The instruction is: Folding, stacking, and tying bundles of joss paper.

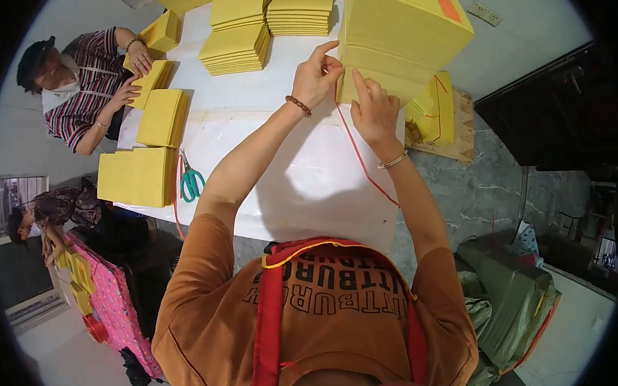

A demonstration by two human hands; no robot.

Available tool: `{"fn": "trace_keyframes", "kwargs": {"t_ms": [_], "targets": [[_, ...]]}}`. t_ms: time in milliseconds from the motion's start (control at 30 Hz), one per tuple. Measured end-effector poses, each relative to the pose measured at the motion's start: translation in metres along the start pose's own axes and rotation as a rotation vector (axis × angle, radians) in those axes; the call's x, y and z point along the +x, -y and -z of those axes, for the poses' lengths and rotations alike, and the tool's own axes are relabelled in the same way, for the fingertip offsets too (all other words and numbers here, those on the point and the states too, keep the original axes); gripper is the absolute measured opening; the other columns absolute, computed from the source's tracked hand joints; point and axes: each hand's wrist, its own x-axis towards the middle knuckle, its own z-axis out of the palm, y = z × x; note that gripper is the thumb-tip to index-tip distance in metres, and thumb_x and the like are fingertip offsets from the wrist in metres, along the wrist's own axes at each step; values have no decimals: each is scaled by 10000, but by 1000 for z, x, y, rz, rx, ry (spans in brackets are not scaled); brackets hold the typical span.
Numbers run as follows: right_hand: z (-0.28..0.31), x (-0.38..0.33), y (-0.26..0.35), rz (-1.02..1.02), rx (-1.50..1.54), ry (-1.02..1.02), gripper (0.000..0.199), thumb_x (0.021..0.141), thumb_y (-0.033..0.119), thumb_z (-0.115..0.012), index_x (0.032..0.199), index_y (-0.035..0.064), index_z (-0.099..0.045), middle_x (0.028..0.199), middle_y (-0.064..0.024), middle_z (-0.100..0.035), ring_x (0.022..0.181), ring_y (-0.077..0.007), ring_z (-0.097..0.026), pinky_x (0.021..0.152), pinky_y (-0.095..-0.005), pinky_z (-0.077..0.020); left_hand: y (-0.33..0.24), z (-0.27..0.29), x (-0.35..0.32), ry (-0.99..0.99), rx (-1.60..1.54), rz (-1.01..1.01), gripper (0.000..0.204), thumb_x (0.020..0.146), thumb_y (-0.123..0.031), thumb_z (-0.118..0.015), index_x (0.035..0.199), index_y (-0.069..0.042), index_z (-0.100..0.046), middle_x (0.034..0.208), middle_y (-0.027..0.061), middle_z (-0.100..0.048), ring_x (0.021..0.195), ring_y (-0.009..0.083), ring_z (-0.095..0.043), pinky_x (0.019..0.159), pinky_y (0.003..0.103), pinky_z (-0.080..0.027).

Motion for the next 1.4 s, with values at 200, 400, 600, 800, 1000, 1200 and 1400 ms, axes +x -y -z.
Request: {"fn": "trace_keyframes", "kwargs": {"t_ms": [200, 400, 600, 800, 1000, 1200, 1400], "targets": [[2, 1, 1, -13, -3, 30, 631, 724, 147, -588, 1316, 188, -375, 1040, -42, -492, 891, -180, -505, 732, -374, -324, 5, -2, 2, -49, -78, -21, 485, 742, -37, -618, 1200, -41, -456, 757, 65, -628, 639, 109, -562, 598, 242, -463], [0, 1, 0, -15, -12, 28, 623, 730, 136, -580, 1316, 194, -377, 1039, -41, -495, 887, -180, -507, 736, -374, -329, 1, -2, 2, -57, -78, 2, 485, 737, -21, -618, 1196, -34, -460, 751, 60, -621, 634, 99, -547, 609, 234, -463], [-5, 2, -2, 0, -23, 16, 612, 725, 114, -566, 1307, 187, -394, 1020, -38, -503, 875, -175, -512, 725, -365, -344, 3, -2, 4, -70, -105, -14, 485, 735, -5, -615, 1194, -31, -461, 735, 56, -618, 634, 99, -549, 615, 233, -465], [-8, 3, -1, -7, -29, -22, 584, 705, 82, -536, 1272, 173, -433, 985, -34, -512, 835, -182, -521, 692, -365, -360, -6, 3, 2, -23, 4, -18, 588, 722, -61, -655, 1250, -51, -395, 940, 109, -575, 762, 140, -552, 682, 258, -458], [-3, 6, 1, -12, 47, -66, 537, 674, 63, -528, 1202, 154, -489, 911, -32, -529, 774, -208, -530, 637, -370, -382, -10, 8, 4, -187, 602, -602, 734, 643, -181, -731, 1279, -139, -366, 1287, 157, -342, 1117, 289, -367, 902, 419, -291], [-9, 4, -1, -19, 58, -105, 530, 673, 41, -532, 1178, 198, -505, 892, -6, -528, 812, -190, -523, 682, -366, -377, -17, 11, 15, -183, 980, -820, 665, 624, -319, -728, 1228, -304, -450, 1358, 138, -269, 1243, 318, -230, 965, 496, -142], [-6, 5, 1, -22, 81, -95, 553, 682, 38, -528, 1209, 204, -486, 907, -16, -523, 840, -208, -512, 708, -375, -379, -15, 12, 26, -222, 1199, -966, 641, 638, -420, -707, 1220, -351, -446, 1382, 121, -266, 1282, 322, -183, 990, 528, -64]]}}
